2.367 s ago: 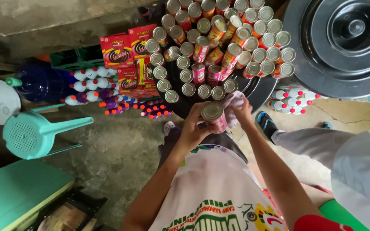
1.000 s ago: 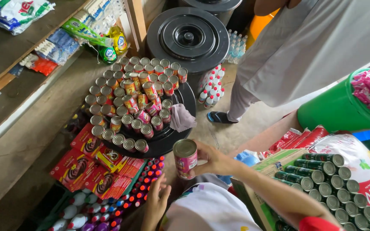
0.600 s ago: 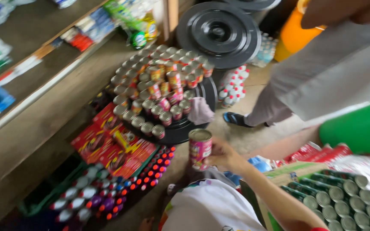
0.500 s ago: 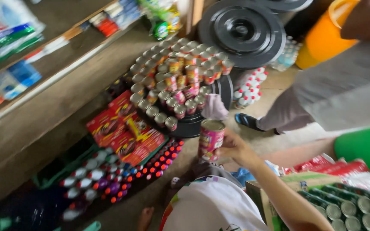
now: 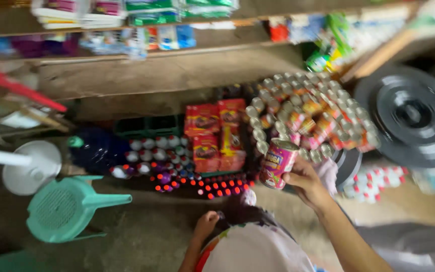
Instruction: Wiping down canned goods with a cloth and organizing them on the grocery store shelves.
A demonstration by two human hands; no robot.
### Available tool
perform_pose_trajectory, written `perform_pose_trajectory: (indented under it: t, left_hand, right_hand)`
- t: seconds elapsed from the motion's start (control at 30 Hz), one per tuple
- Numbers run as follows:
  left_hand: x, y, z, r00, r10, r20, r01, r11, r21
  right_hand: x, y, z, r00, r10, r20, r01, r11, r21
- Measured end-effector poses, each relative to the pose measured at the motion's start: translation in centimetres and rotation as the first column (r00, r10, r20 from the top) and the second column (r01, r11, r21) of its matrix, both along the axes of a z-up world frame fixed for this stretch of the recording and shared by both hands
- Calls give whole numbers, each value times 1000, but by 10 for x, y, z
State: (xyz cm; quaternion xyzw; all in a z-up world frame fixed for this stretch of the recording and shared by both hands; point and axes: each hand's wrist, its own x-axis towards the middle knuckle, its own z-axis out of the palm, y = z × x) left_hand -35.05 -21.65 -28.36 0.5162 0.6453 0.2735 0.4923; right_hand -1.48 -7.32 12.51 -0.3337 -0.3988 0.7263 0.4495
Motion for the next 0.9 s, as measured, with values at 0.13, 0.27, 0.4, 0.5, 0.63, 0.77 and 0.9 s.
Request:
perform_pose_trajectory:
  t: [0.13,0.27,0.4,0.5,0.63,0.77,0.9]
  left_hand:
    - [-7,0,-18,981,142,-132,-151,986,-63]
    - [-23,8,-26,926,270,-265,-329,921,-211]
    - [-39,25,-25,895,291,-338,-445,643,-623]
    - [-23,15,-31,847,391,-360,-499,818,-286]
    - [-1,16,-20,884,396,-247,-464,688,-557]
    - [-1,10,-28,886,358,-293,-457,778,-431]
    - [-5,4,-18,862,411,-298,-495,809,-317]
  right_hand:
    - [-22,66,6,989,138,56,-146,973,180]
    - [-42,128,35,967,252,30,-253,957,140]
    - [-52,189,63,937,304,170,-334,922,193]
    - [-65,231,86,911,387,140,-411,868,279]
    - [-86,238,138,901,396,177,-434,844,316]
    - [-100,250,145,891,430,142,-452,817,358]
    - [-122,262,166,904,403,143,-427,834,349]
